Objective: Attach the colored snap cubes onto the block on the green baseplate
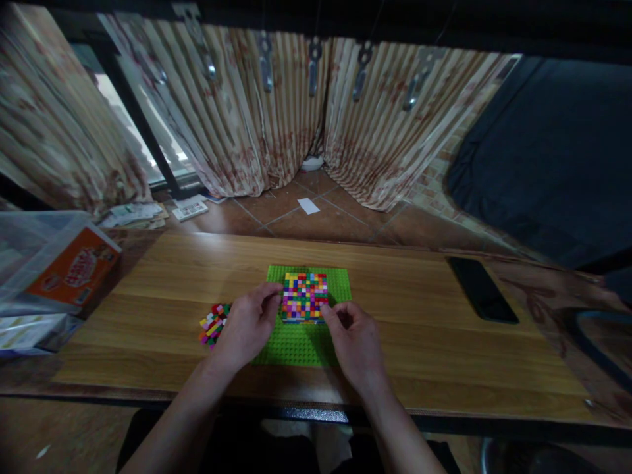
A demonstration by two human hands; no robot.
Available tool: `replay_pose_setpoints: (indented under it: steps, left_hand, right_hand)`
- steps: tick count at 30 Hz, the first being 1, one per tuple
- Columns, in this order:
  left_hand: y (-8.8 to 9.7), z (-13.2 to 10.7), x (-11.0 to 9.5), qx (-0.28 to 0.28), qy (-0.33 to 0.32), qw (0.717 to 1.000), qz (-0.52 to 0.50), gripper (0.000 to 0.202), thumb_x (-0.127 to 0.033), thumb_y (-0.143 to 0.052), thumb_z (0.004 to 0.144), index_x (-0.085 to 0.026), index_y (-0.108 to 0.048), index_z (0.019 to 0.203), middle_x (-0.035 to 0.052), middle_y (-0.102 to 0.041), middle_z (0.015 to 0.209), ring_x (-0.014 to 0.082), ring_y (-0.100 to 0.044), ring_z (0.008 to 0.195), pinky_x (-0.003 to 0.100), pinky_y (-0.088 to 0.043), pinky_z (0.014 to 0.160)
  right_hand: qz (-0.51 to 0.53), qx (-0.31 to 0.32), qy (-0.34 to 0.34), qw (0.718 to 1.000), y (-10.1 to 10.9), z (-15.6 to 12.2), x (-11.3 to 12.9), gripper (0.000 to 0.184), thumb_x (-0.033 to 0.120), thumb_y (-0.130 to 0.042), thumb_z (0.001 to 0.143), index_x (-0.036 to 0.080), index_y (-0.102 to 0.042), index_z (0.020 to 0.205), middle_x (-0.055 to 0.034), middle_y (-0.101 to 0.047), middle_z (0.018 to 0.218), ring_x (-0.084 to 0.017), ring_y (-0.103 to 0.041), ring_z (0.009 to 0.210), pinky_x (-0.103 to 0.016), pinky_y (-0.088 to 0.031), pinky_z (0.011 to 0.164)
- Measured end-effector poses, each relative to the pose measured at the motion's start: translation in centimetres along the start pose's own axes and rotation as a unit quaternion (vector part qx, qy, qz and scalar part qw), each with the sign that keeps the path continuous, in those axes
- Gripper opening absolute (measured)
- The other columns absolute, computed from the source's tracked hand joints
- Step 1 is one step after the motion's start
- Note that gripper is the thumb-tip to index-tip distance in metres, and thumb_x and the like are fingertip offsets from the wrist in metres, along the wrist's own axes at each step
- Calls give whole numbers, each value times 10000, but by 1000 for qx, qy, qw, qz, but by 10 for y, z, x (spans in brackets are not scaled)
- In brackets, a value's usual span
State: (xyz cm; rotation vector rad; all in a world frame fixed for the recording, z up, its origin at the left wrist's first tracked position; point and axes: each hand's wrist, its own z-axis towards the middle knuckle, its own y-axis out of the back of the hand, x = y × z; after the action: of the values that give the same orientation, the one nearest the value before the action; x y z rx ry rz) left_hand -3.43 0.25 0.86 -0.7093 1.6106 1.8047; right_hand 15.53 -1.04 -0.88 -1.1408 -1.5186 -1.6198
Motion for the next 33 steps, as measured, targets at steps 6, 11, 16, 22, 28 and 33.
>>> replay_pose_setpoints:
  steps: [6,11,16,22,28,33]
  left_hand:
    - [-1,-1,0,-1,-8,1000,-10,234,-169,-458,902,-195,-672,993,44,-724,839,175,-670,729,268,-486,681]
    - [-3,-1,-1,0,-1,1000,-7,239,-160,-452,901,-181,-670,995,55,-721,835,183,-673,732,274,-482,675]
    - [-5,0,0,-8,3,1000,-6,239,-152,-461,896,-173,-668,1013,75,-736,884,204,-692,795,300,-503,743]
    - [-3,0,2,-7,-14,1000,-5,241,-152,-456,893,-184,-679,976,56,-736,857,189,-690,775,283,-505,729]
    - [1,1,6,-6,6,1000,-7,274,-161,-465,885,-161,-687,1045,90,-750,931,217,-697,834,318,-515,768]
    - [5,3,10,-20,14,1000,4,289,-172,-478,879,-160,-686,1079,93,-752,936,220,-700,834,325,-519,783]
  right_hand:
    - [31,11,-9,999,-1,0,0,403,589,-641,778,203,-608,667,8,-571,559,-151,-541,517,-260,-440,491]
    - [41,18,-27,999,-2,0,2,420,611,-630,777,207,-587,671,17,-543,537,-146,-521,498,-250,-424,463]
    - [51,19,-26,998,-4,0,1,425,609,-655,755,204,-576,652,24,-548,540,-137,-527,504,-248,-440,482]
    - [123,16,-58,991,-4,1,2,460,647,-669,717,200,-581,649,16,-577,554,-133,-536,482,-240,-439,442]
    - [83,-66,-16,994,-9,10,0,486,658,-626,749,193,-626,893,-64,-701,834,-199,-649,736,-299,-509,610]
    - [18,-39,11,999,-16,13,-4,677,608,-654,755,165,-548,1256,-136,-692,1098,-258,-649,980,-421,-496,854]
